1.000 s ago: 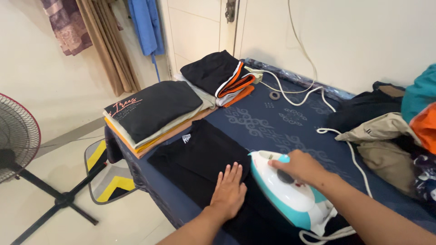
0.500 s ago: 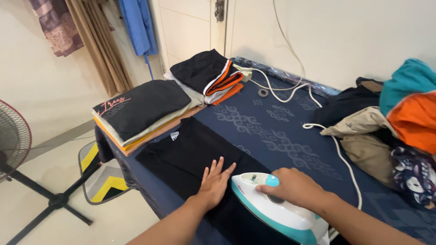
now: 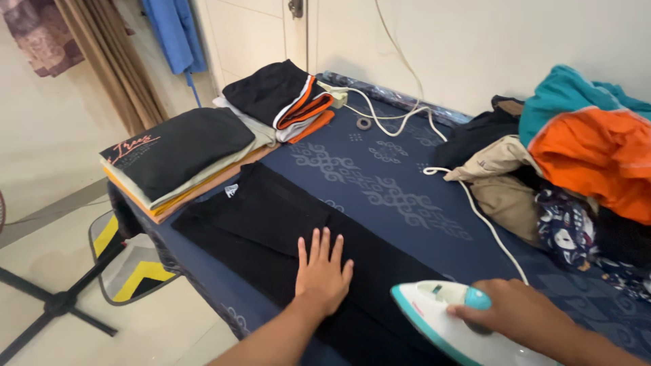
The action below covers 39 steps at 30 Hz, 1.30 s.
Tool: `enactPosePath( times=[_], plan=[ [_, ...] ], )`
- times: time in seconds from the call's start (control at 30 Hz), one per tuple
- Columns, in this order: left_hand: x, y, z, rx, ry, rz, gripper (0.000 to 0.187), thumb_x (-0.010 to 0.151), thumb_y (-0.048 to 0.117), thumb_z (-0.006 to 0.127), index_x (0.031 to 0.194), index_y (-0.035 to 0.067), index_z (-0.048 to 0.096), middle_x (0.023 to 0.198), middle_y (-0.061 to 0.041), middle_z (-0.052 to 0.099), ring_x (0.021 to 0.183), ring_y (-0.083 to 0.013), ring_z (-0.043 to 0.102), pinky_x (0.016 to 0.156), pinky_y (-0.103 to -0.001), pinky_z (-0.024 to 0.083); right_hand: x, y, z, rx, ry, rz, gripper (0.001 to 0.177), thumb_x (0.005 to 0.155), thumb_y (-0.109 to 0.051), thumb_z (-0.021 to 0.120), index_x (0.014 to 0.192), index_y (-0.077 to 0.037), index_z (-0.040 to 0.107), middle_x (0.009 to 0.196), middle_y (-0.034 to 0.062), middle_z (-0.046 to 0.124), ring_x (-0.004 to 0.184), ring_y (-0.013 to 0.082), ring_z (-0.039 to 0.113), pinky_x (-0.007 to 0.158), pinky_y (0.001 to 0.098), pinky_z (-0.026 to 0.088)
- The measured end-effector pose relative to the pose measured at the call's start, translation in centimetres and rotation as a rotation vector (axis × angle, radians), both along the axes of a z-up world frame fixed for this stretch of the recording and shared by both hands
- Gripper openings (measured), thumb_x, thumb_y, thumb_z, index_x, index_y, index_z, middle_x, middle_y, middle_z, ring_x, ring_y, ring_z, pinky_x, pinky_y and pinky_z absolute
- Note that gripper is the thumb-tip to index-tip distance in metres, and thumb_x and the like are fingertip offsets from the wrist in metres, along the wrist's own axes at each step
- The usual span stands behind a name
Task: The person irons a black t-shirt on a patterned ironing board, smoothing it with both hands and using a teal and white iron. After finishing the t-shirt, the person picks up a teal and orange jacket from a pile of clothes and begins ironing it.
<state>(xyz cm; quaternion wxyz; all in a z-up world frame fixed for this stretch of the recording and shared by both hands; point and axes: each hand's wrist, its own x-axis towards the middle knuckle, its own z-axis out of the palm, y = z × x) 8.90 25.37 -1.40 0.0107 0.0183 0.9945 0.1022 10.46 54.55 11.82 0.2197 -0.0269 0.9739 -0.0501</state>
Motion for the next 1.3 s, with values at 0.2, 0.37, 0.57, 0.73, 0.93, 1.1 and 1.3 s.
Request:
enactPosePath(
  times=[0.2, 0.37, 0.57, 0.73, 0.93, 1.1, 1.3],
  plan=[
    [2.8, 1.7, -0.5, -0.100, 0.002, -0.013, 0.068, 0.104, 0.048, 0.024, 0.161, 0.016, 0.006, 0.169, -0.014, 0.000, 0.155, -0.0320, -0.003, 0.120, -0.059, -0.004, -3.0, -0.6, -1.0, -0.017, 0.104, -0.098, 0.065, 0.077, -0.072, 0.065, 0.087, -0.010, 0.081, 0.071, 0.0101, 0.079, 0.072, 0.0255, 0.079, 0.076, 0.0398, 0.060],
    [3.4, 1.9, -3.4, -0.119, 0.533, -0.041, 0.065, 0.102, 0.050, 0.023, 0.160, 0.022, 0.011, 0.165, -0.014, 0.007, 0.152, -0.0309, 0.004, 0.119, -0.059, -0.001, -6.8, -2.3, -1.0, -0.100, 0.219, -0.036, 0.073, 0.077, -0.070, 0.067, 0.090, 0.001, 0.077, 0.066, 0.0168, 0.077, 0.058, 0.0240, 0.076, 0.061, 0.0377, 0.059],
    [5.1, 3.0, -2.7, -0.077, 0.231, -0.007, 0.065, 0.103, 0.051, 0.023, 0.161, 0.027, 0.007, 0.167, -0.011, 0.001, 0.153, -0.0303, -0.001, 0.121, -0.058, -0.002, -7.7, -1.8, -1.1, -0.235, 0.116, 0.015, 0.069, 0.076, -0.065, 0.073, 0.085, 0.003, 0.076, 0.065, 0.0167, 0.075, 0.052, 0.0247, 0.074, 0.051, 0.0367, 0.059],
    [6.5, 4.0, -0.4, -0.055, -0.032, 0.048, 0.065, 0.105, 0.049, 0.025, 0.163, 0.029, 0.005, 0.170, -0.010, -0.003, 0.156, -0.0303, -0.003, 0.122, -0.057, -0.002, -2.8, 0.1, -0.7, -0.179, -0.017, 0.054, 0.063, 0.075, -0.066, 0.071, 0.086, -0.004, 0.080, 0.069, 0.0161, 0.077, 0.058, 0.0265, 0.075, 0.057, 0.0388, 0.061],
    [7.1, 4.8, -1.0, -0.061, 0.002, 0.078, 0.065, 0.104, 0.046, 0.026, 0.163, 0.030, 0.004, 0.170, -0.009, -0.003, 0.156, -0.0299, -0.003, 0.122, -0.056, 0.000, 4.0, 4.1, 1.1, -0.069, -0.058, 0.154, 0.057, 0.074, -0.067, 0.070, 0.093, -0.014, 0.082, 0.080, 0.0078, 0.080, 0.079, 0.0226, 0.080, 0.082, 0.0375, 0.061],
    [8.4, 5.1, -0.5, -0.090, -0.036, 0.063, 0.066, 0.106, 0.047, 0.025, 0.164, 0.028, 0.001, 0.170, -0.011, -0.006, 0.156, -0.0320, -0.004, 0.123, -0.056, 0.001, 5.0, 8.6, 1.0, -0.064, -0.043, 0.074, 0.056, 0.072, -0.068, 0.073, 0.093, -0.017, 0.083, 0.077, 0.0059, 0.082, 0.076, 0.0210, 0.080, 0.078, 0.0369, 0.061],
    [10.7, 6.2, 0.6, -0.098, -0.135, 0.051, 0.066, 0.106, 0.049, 0.023, 0.164, 0.029, -0.002, 0.171, -0.010, -0.009, 0.157, -0.0328, -0.007, 0.123, -0.057, 0.000, 4.4, 12.2, 0.9, -0.019, -0.036, -0.087, 0.056, 0.076, -0.065, 0.071, 0.093, -0.013, 0.083, 0.075, 0.0123, 0.079, 0.072, 0.0263, 0.079, 0.074, 0.0406, 0.060]
  ],
)
